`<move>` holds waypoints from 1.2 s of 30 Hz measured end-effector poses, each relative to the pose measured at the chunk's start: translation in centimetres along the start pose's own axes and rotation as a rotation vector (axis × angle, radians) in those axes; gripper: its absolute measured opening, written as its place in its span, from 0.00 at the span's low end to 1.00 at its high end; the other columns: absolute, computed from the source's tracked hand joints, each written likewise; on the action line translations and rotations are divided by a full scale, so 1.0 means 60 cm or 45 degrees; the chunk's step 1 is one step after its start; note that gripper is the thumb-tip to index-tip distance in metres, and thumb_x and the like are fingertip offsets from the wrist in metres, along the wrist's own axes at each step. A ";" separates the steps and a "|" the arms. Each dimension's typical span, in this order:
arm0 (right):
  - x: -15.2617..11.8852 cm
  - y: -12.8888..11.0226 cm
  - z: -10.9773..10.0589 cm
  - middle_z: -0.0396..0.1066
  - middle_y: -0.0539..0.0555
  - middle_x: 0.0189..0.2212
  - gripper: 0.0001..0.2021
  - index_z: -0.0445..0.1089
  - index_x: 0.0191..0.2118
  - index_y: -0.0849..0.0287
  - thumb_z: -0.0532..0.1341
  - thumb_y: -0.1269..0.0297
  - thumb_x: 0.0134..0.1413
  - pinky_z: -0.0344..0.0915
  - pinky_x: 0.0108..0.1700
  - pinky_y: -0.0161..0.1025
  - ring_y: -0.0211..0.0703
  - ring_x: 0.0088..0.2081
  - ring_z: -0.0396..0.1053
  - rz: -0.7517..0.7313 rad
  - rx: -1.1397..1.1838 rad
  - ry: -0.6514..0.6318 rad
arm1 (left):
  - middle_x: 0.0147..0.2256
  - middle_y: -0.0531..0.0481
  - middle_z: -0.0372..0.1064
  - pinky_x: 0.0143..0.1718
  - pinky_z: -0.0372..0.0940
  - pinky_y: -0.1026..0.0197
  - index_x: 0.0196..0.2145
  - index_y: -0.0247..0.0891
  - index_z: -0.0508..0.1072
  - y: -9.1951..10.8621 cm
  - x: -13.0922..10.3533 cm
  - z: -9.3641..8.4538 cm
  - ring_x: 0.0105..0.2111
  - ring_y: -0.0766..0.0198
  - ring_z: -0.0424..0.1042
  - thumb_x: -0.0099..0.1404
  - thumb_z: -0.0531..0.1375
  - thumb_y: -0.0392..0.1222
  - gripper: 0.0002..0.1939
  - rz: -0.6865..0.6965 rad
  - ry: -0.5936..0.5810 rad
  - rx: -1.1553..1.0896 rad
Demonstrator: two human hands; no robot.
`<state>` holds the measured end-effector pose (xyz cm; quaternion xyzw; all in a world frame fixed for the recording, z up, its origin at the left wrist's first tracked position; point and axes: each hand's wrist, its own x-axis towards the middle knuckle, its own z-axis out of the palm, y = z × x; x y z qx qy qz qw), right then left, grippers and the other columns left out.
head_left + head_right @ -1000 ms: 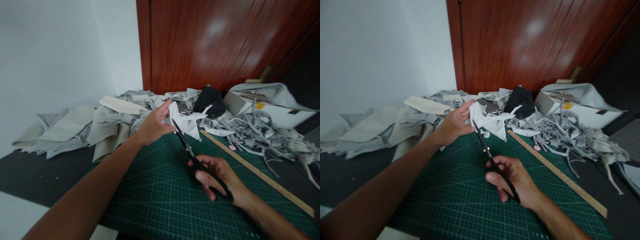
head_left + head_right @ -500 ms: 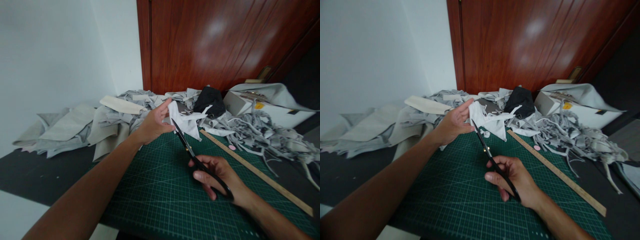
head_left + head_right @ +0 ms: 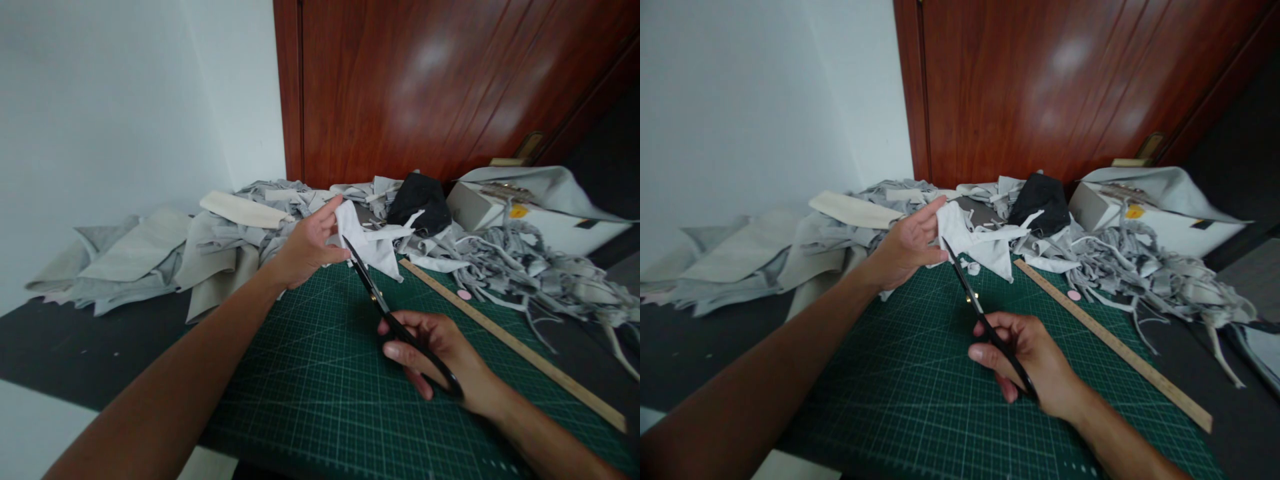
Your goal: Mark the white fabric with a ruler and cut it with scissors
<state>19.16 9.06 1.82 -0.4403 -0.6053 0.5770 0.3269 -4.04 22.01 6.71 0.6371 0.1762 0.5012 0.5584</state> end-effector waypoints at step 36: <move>0.007 0.007 0.004 0.67 0.41 0.15 0.26 0.73 0.43 0.60 0.79 0.48 0.47 0.50 0.15 0.27 0.30 0.11 0.58 0.069 0.024 0.085 | 0.31 0.50 0.73 0.32 0.61 0.62 0.47 0.32 0.79 0.014 0.005 0.022 0.30 0.67 0.68 0.55 0.69 0.29 0.21 -0.150 0.533 -0.126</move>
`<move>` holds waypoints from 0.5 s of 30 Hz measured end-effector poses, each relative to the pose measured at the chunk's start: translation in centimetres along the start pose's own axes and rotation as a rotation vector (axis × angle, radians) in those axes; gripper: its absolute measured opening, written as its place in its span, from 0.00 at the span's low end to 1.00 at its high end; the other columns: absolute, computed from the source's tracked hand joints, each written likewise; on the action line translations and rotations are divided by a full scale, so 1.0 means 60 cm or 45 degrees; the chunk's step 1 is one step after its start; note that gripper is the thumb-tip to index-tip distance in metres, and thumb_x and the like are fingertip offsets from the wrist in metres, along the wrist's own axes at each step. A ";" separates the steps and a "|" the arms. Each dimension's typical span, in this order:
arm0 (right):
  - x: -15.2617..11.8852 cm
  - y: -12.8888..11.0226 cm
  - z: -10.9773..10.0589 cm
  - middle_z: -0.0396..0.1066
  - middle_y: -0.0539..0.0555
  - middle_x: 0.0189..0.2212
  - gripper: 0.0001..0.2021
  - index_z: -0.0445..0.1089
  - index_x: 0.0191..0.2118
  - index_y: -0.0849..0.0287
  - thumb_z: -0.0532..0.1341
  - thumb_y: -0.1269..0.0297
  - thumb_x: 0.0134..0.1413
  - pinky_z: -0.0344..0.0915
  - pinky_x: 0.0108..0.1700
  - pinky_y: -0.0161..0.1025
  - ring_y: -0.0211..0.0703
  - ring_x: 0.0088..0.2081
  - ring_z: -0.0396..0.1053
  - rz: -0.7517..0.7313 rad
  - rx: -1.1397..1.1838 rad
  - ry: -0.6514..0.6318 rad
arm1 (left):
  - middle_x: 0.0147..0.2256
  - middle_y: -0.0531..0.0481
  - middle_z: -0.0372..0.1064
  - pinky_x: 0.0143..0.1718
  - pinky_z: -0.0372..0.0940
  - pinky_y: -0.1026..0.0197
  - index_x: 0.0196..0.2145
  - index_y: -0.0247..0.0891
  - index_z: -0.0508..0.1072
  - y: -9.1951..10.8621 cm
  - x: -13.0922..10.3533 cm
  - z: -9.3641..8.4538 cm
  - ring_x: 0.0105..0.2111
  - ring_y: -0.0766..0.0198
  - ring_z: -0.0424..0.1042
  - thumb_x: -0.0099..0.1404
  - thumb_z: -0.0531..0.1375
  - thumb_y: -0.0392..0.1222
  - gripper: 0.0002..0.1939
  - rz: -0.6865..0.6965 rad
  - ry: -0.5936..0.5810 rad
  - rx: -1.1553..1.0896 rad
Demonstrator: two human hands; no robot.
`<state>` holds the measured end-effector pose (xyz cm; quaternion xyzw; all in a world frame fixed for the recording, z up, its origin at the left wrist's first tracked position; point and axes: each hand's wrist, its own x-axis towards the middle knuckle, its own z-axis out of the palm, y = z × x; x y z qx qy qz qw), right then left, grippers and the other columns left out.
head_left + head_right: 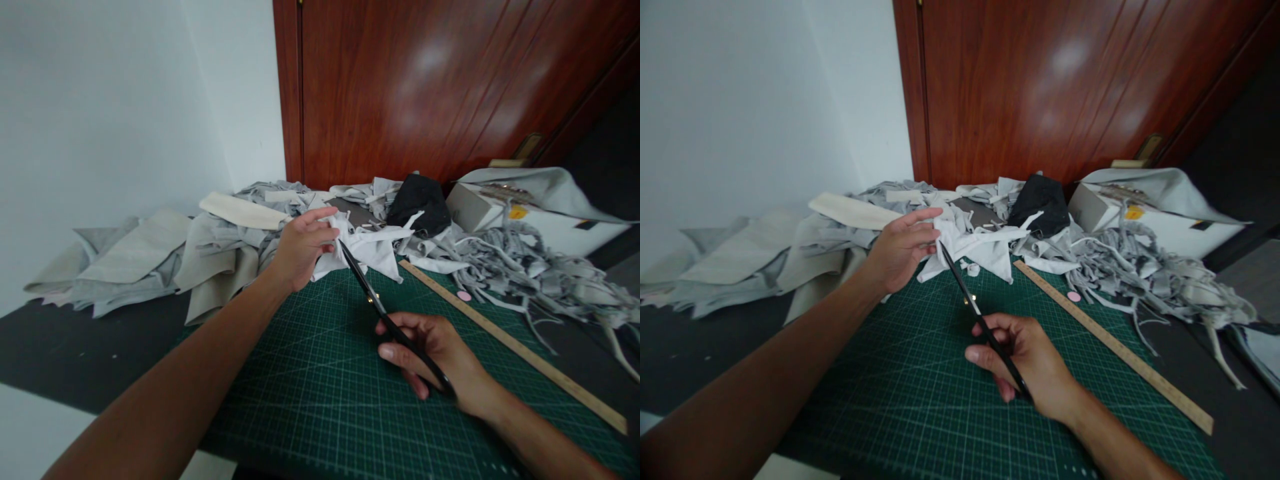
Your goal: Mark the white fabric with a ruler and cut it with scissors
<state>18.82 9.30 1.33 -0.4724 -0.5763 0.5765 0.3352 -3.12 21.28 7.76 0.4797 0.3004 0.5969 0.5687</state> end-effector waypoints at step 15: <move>0.000 0.008 -0.004 0.68 0.41 0.18 0.21 0.75 0.43 0.59 0.79 0.54 0.51 0.51 0.16 0.26 0.27 0.12 0.58 0.024 -0.039 -0.098 | 0.18 0.53 0.64 0.20 0.40 0.65 0.33 0.38 0.84 -0.007 0.011 -0.029 0.17 0.73 0.54 0.51 0.75 0.37 0.10 -0.268 -0.147 0.456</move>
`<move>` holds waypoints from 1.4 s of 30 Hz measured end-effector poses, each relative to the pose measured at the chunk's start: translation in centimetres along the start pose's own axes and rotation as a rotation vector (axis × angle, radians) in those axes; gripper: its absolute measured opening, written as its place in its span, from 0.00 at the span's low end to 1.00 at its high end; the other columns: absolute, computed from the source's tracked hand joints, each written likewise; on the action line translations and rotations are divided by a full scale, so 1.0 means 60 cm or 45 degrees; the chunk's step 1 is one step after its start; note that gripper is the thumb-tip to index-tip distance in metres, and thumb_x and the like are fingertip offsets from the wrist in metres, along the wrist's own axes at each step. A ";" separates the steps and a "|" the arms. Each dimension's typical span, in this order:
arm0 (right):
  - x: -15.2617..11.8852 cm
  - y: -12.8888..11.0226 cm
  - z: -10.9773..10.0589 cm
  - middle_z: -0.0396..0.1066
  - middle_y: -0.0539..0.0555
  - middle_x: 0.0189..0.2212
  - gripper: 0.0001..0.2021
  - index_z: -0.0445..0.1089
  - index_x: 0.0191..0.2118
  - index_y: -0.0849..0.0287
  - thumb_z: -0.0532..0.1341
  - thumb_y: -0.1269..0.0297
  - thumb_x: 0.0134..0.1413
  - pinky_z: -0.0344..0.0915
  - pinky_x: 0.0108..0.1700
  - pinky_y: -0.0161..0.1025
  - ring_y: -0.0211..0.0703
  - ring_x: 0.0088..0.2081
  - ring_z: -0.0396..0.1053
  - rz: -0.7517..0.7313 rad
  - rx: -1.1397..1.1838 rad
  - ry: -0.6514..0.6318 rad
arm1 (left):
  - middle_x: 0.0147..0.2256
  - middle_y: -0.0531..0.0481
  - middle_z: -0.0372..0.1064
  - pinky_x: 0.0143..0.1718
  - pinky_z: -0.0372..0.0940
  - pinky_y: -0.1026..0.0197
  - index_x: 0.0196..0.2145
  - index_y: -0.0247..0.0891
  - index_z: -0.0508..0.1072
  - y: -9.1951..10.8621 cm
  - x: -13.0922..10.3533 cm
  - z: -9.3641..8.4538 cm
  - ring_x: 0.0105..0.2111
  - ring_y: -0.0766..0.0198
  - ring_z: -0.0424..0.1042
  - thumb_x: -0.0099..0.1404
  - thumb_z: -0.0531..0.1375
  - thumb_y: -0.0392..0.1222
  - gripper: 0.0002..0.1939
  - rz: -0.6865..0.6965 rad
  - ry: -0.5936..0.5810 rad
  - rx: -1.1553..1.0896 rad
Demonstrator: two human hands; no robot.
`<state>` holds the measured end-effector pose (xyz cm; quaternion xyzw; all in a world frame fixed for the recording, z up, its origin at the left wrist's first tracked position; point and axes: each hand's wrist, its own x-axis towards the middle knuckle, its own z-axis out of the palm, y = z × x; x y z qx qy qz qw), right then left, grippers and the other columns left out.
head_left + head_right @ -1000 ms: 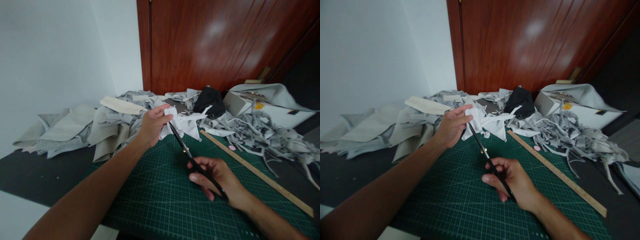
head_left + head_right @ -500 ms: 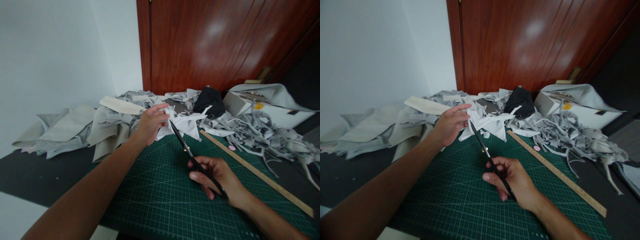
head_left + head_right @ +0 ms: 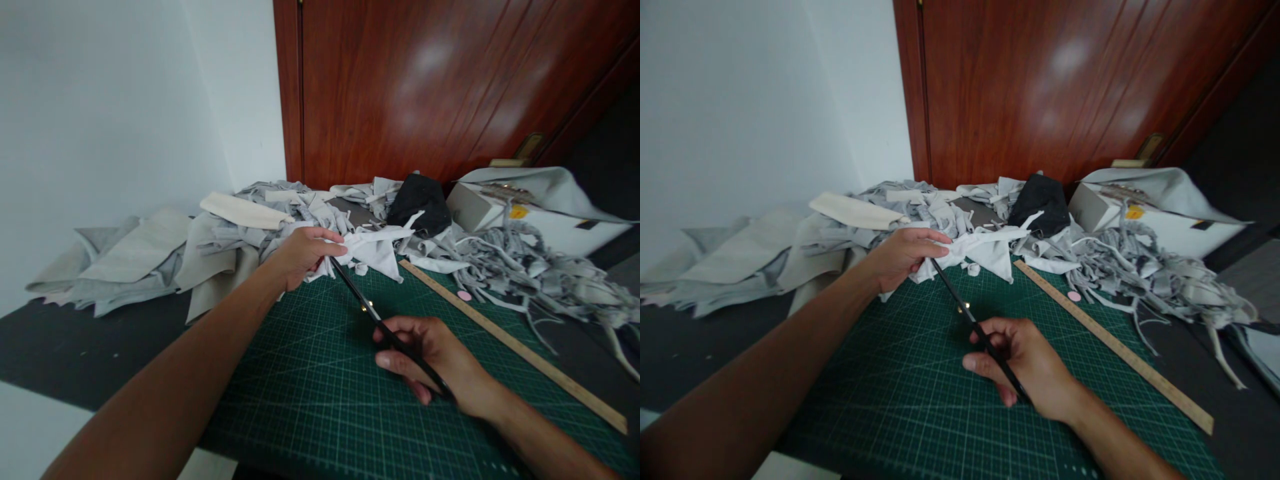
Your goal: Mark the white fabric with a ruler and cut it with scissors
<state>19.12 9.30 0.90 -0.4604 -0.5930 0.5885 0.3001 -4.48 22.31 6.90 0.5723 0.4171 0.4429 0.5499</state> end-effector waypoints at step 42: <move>0.000 -0.012 -0.001 0.68 0.42 0.17 0.27 0.73 0.44 0.62 0.80 0.50 0.45 0.52 0.14 0.25 0.28 0.12 0.59 -0.066 0.119 0.085 | 0.42 0.43 0.80 0.45 0.69 0.56 0.60 0.30 0.69 0.019 -0.014 0.011 0.39 0.60 0.77 0.47 0.69 0.23 0.41 0.318 -0.140 -0.410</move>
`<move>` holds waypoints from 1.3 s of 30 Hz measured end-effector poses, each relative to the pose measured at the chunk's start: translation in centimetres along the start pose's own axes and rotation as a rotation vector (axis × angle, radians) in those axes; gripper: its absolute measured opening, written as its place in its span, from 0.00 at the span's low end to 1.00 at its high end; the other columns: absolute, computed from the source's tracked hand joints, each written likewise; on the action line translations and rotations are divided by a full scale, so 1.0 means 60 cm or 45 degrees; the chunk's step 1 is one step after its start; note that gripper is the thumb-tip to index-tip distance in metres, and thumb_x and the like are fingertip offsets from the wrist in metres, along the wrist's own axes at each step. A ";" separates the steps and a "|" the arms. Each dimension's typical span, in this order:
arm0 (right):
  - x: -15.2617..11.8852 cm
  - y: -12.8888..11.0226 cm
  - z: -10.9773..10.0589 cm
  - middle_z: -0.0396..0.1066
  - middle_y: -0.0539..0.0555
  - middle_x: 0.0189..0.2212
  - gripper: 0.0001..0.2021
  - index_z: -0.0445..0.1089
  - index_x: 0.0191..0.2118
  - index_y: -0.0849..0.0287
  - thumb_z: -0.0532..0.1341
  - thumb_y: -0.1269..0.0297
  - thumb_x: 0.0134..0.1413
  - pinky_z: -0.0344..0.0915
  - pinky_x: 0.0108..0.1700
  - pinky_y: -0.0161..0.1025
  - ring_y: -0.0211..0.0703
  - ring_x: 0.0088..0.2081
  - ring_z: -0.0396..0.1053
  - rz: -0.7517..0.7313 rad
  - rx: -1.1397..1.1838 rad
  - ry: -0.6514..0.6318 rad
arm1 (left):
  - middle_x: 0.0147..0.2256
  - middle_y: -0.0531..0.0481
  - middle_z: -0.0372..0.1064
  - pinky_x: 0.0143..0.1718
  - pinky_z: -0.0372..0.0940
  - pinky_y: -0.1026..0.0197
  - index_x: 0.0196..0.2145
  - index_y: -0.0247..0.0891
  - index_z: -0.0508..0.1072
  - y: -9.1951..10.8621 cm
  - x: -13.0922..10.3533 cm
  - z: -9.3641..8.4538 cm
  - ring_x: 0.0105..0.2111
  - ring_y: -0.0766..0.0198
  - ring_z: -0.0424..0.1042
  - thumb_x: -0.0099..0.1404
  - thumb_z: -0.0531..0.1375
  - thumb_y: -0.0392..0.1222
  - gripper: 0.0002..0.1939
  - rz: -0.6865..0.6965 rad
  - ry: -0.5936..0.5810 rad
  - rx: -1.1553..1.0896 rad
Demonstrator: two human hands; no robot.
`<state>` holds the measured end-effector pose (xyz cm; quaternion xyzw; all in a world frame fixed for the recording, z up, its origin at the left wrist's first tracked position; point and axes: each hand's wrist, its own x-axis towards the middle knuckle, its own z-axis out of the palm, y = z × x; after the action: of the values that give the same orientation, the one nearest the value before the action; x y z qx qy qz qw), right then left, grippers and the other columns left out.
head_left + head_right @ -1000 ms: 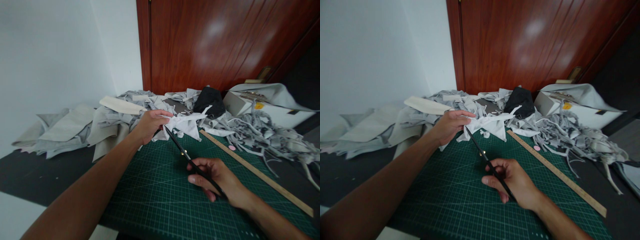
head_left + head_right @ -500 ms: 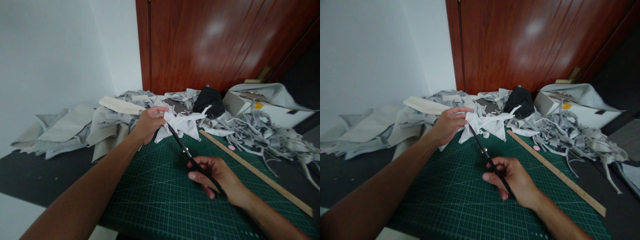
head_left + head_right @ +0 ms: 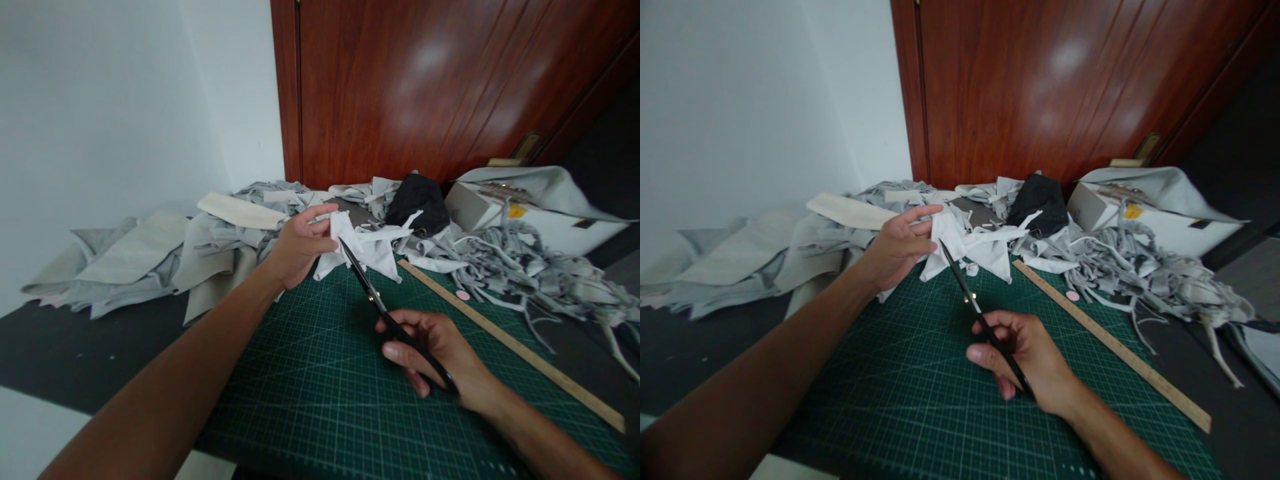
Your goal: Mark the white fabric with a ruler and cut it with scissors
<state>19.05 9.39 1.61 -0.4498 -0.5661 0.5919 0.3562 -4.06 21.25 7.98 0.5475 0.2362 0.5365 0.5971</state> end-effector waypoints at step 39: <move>-0.009 -0.004 -0.001 0.66 0.43 0.14 0.30 0.71 0.46 0.62 0.72 0.39 0.55 0.49 0.16 0.28 0.32 0.12 0.58 -0.120 0.031 -0.103 | 0.53 0.38 0.77 0.52 0.71 0.55 0.64 0.35 0.67 -0.015 -0.002 0.003 0.56 0.49 0.75 0.48 0.73 0.26 0.46 0.063 -0.171 -0.007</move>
<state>19.25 8.92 1.92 -0.3940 -0.5934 0.5989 0.3660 -3.58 21.26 7.16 0.5864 0.1807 0.5137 0.5997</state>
